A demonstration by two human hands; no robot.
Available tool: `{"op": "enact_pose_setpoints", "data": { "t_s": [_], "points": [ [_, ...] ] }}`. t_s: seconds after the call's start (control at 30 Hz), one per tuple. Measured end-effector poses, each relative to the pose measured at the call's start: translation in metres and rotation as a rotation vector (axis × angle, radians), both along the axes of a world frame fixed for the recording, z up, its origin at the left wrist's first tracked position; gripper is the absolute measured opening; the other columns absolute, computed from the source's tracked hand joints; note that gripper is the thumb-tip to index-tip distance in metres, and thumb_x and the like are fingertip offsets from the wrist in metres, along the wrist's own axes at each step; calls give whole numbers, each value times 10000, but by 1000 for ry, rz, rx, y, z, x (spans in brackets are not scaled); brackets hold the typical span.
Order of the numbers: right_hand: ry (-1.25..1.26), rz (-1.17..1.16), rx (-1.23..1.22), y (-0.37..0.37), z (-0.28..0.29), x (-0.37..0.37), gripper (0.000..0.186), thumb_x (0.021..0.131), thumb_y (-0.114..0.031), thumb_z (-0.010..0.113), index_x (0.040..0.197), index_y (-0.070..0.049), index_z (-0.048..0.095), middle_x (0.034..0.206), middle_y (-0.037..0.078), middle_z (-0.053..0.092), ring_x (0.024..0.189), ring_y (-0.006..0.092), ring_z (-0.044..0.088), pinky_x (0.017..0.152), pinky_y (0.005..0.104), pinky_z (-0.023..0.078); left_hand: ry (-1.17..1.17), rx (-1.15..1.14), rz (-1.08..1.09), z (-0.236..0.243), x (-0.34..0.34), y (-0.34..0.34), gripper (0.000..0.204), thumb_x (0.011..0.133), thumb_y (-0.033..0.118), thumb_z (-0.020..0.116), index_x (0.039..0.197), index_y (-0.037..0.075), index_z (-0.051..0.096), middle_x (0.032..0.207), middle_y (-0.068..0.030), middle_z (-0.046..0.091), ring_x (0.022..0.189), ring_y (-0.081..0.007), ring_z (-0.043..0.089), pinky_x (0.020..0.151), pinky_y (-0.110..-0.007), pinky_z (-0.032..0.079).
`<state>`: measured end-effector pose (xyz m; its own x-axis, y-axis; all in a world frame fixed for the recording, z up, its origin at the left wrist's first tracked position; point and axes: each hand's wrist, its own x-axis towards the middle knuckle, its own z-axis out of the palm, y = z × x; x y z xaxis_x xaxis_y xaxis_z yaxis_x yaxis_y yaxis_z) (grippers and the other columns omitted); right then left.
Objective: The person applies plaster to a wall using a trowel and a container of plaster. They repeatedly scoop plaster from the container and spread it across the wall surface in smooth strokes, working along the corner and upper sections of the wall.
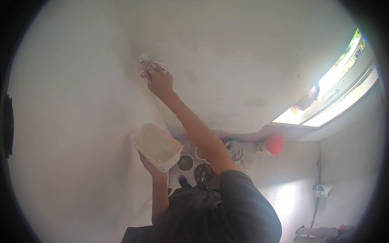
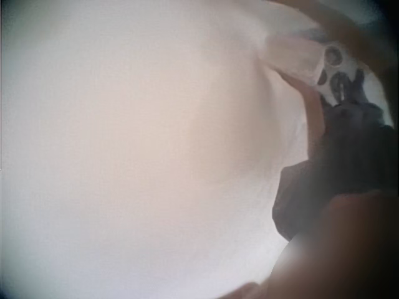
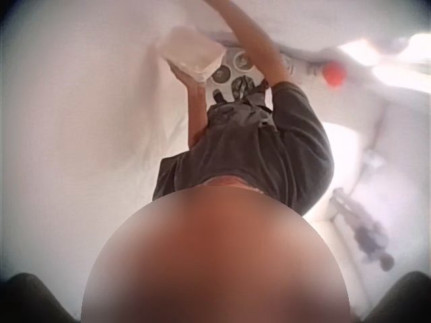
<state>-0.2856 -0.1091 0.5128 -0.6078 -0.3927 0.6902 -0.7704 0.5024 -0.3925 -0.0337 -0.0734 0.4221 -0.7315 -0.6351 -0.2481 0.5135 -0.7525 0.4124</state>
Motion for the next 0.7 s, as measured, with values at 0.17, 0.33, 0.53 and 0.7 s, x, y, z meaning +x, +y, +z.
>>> {"op": "enact_pose_setpoints", "data": {
  "t_s": [0.17,0.33,0.53,0.7],
  "points": [
    [400,-472,-351,101,29,-16,517,713,-22,599,1221,-111,560,981,70,653,1009,248,581,876,390,436,48,22,-16,2,6,1,449,965,428,334,1290,126,402,1217,-38,498,1101,-227,513,915,-398,456],
    [552,-463,109,160,-47,-100,331,699,-31,598,1024,-80,635,1027,140,617,983,284,586,868,425,441,140,-17,-73,2,-5,12,472,960,439,335,1311,128,387,1253,-49,485,1131,-239,501,925,-407,453],
    [-199,-71,-17,175,-121,-14,312,707,-18,550,1014,-27,604,1018,155,624,1020,279,573,887,390,438,130,-84,-76,-15,-10,6,560,925,497,352,1375,165,326,1365,-61,399,1236,-271,418,988,-449,401],
    [-991,560,-855,226,-50,87,439,782,-144,616,1164,33,491,1008,29,580,864,146,581,698,266,475,175,-63,-142,-17,-8,5,543,928,499,342,1344,152,373,1327,-75,446,1186,-269,472,962,-443,426]
  ]
}}
